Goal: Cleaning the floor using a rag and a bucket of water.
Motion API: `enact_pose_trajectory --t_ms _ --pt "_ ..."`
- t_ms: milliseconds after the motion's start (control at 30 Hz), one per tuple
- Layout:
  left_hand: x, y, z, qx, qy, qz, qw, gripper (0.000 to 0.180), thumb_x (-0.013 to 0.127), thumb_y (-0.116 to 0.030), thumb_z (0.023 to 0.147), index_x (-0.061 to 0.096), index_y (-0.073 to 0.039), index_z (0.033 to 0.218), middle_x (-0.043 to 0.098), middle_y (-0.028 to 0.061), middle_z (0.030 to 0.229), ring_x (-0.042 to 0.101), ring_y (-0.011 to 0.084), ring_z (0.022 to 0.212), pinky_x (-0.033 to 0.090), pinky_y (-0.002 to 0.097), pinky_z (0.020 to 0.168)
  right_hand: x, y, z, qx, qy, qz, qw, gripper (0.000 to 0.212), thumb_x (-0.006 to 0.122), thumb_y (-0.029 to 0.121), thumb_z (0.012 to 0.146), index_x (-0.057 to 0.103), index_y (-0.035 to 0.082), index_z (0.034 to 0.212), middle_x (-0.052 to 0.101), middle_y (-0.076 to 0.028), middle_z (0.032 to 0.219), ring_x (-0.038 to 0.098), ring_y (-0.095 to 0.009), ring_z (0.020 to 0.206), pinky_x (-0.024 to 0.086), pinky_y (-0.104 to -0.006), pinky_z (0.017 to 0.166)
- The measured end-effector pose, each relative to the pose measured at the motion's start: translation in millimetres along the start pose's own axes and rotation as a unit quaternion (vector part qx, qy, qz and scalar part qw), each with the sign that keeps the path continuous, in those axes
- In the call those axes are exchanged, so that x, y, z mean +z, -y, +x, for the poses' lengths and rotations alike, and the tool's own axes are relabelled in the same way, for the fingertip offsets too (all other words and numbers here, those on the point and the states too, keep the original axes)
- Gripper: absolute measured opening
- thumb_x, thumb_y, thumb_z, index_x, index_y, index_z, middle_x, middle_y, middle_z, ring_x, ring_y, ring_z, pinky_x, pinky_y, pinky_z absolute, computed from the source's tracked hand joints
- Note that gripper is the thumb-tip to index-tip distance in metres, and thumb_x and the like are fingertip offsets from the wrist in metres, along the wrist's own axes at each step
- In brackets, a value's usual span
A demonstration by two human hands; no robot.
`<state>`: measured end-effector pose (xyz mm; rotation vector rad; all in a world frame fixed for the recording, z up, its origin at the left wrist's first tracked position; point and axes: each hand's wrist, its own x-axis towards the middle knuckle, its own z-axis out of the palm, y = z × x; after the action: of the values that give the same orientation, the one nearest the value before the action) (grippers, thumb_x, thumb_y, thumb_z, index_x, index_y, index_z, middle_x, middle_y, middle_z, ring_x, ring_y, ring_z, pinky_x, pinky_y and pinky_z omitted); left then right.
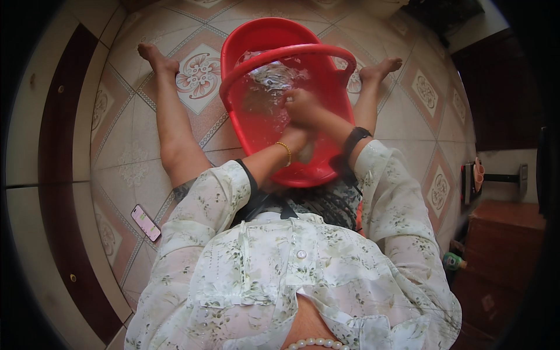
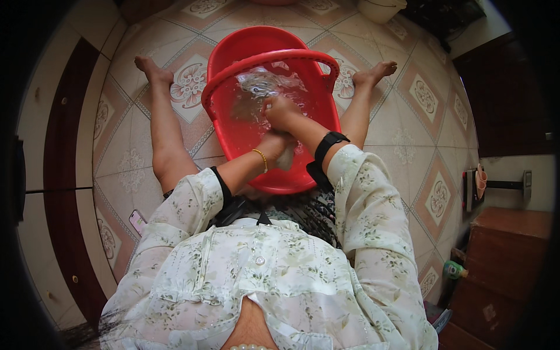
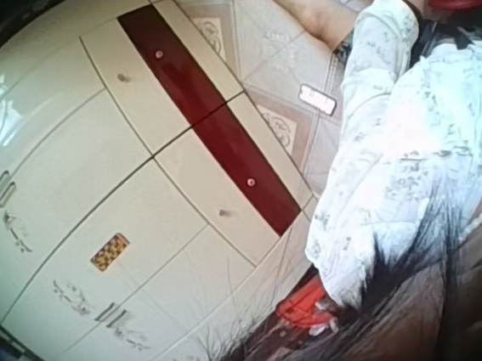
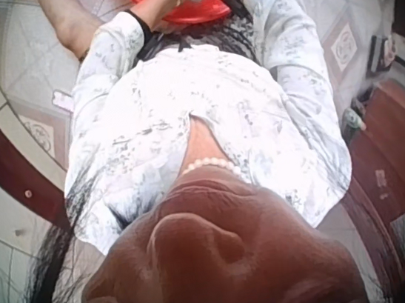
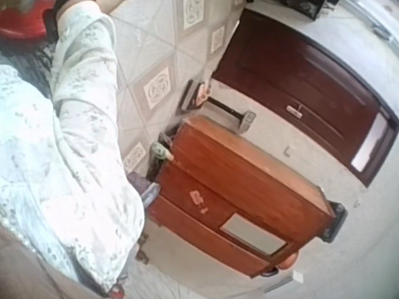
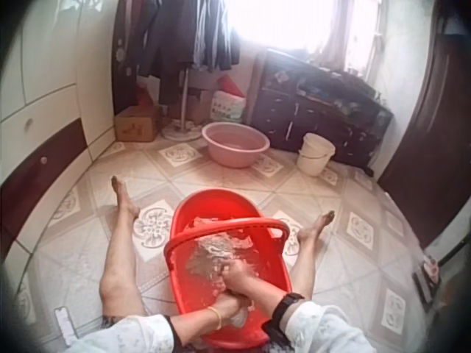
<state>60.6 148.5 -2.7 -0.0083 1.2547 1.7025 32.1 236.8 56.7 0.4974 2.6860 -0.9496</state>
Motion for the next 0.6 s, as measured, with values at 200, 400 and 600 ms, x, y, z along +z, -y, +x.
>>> enact_pose_trajectory --t_ms 200,400,600 --pt "-5 16 22 0.034 -0.066 0.077 0.994 0.023 0.067 -0.014 0.074 0.058 -0.007 0.095 0.062 0.0077 0.084 0.062 0.0198 0.073 0.048 0.0319 0.061 22 -3 3 -0.021 -0.046 -0.085 0.995 0.023 0.053 0.019 0.08 0.07 0.014 0.095 0.066 -0.018 0.096 0.063 -0.035 0.094 0.049 -0.0422 0.082" --pt "-17 36 36 0.062 -0.114 0.179 0.975 0.023 0.067 -0.012 0.074 0.058 -0.006 0.094 0.062 0.0073 0.084 0.061 0.0194 0.07 0.047 0.0311 0.059 36 -49 21 -0.103 -0.094 -0.024 0.99 0.024 0.053 0.022 0.081 0.07 0.015 0.097 0.067 -0.016 0.097 0.063 -0.032 0.094 0.049 -0.041 0.082" --pt "-10 -12 -22 0.081 -0.016 0.174 0.981 0.027 0.067 -0.018 0.082 0.051 -0.005 0.1 0.06 0.0075 0.078 0.058 0.0169 0.059 0.048 0.0321 0.052 -10 -15 -23 0.033 -0.035 0.267 0.963 0.038 0.054 0.035 0.09 0.06 0.007 0.114 0.064 -0.009 0.105 0.059 -0.018 0.091 0.048 -0.031 0.078"
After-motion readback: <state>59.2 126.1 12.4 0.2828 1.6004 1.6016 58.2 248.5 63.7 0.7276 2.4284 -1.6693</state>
